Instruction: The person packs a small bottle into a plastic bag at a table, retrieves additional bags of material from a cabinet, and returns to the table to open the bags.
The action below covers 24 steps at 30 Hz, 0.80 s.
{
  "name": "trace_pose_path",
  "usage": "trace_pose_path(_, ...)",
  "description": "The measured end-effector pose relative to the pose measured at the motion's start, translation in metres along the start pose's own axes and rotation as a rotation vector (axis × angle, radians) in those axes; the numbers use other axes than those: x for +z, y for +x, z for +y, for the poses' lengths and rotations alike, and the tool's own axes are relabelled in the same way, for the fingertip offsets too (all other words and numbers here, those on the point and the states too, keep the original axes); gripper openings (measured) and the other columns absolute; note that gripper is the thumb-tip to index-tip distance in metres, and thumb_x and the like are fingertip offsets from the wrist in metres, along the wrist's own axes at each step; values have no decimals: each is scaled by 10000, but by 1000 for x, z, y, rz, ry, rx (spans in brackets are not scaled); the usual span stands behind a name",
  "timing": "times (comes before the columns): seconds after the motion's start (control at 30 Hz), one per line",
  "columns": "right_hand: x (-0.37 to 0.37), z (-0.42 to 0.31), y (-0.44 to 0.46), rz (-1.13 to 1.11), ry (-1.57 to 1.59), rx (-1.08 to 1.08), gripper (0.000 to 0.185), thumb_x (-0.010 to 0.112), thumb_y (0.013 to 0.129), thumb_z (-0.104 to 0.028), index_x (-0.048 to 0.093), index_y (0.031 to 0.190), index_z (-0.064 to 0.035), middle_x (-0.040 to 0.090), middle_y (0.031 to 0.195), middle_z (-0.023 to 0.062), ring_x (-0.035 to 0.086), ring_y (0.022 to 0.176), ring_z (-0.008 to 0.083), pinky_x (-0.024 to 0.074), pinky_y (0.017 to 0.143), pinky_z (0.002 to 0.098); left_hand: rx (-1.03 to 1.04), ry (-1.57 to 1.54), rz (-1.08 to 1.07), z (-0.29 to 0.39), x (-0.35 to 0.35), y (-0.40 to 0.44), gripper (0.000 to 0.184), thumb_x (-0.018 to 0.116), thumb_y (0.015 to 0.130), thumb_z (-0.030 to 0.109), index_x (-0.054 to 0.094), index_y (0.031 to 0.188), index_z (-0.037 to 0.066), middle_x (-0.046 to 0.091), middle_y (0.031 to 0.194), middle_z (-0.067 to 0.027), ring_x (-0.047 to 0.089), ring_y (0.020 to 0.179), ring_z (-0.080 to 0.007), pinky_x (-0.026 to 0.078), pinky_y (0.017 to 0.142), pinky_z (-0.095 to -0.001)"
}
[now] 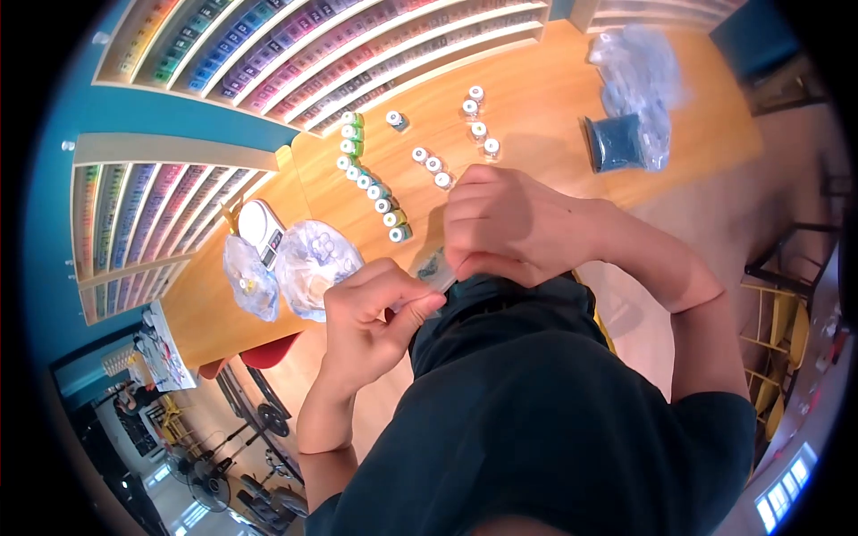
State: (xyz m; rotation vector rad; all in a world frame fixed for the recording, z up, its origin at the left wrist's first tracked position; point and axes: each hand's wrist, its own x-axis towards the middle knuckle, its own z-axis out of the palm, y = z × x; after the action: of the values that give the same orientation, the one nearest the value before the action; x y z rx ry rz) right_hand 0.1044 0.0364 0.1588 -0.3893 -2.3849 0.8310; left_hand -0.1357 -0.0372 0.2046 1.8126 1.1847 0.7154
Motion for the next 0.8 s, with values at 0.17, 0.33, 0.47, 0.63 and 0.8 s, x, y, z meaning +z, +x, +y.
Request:
trace_pose_path(0.17, -7, 4, -11, 70, -5, 5, 79, 690, 866, -185, 646, 832, -129, 622, 863, 22, 587, 872, 279, 447, 838, 399, -29, -26, 21, 1, -3, -13, 79, 805, 796, 9, 728, 810, 23, 574, 651, -41, 514, 563, -126, 367, 513, -270)
trace_pose_path(0.33, -8, 3, -10, 15, -60, 18, 52, 700, 847, -140, 650, 832, -137, 615, 822, 23, 589, 793, 271, 472, 721, 366, -63, -44, 21, 2, -5, -25, 78, 807, 788, 24, 735, 817, 37, 555, 646, -57, 489, 560, -162, 359, 514, -301)
trace_pose_path(0.47, 5, 4, -6, -46, -15, 46, 75, 689, 855, -139, 626, 895, -136, 575, 788, 31, 592, 716, 256, 467, 592, 358, -101, -67, 73, -4, -5, -39, 77, 808, 788, 43, 738, 819, 45, 549, 647, -60, 488, 569, -181, 361, 513, -312)
trace_pose_path(0.63, 39, 12, 16, 29, 43, 47, 88, 707, 856, -160, 630, 872, -121, 604, 705, 48, 605, 637, 272, 463, 534, 394, -210, -33, 207, -8, -16, -66, 84, 828, 762, 30, 763, 815, 32, 605, 664, -42, 520, 592, -124, 380, 551, -260)
trace_pose_path(0.8, 54, 38, 29, 95, -35, 351, 205, 645, 944, -206, 621, 802, -60, 610, 687, 99, 604, 613, 250, 468, 566, 368, -292, -112, 576, -39, -50, -101, 49, 737, 865, 17, 696, 839, 23, 696, 884, -75, 624, 797, -159, 476, 717, -288)
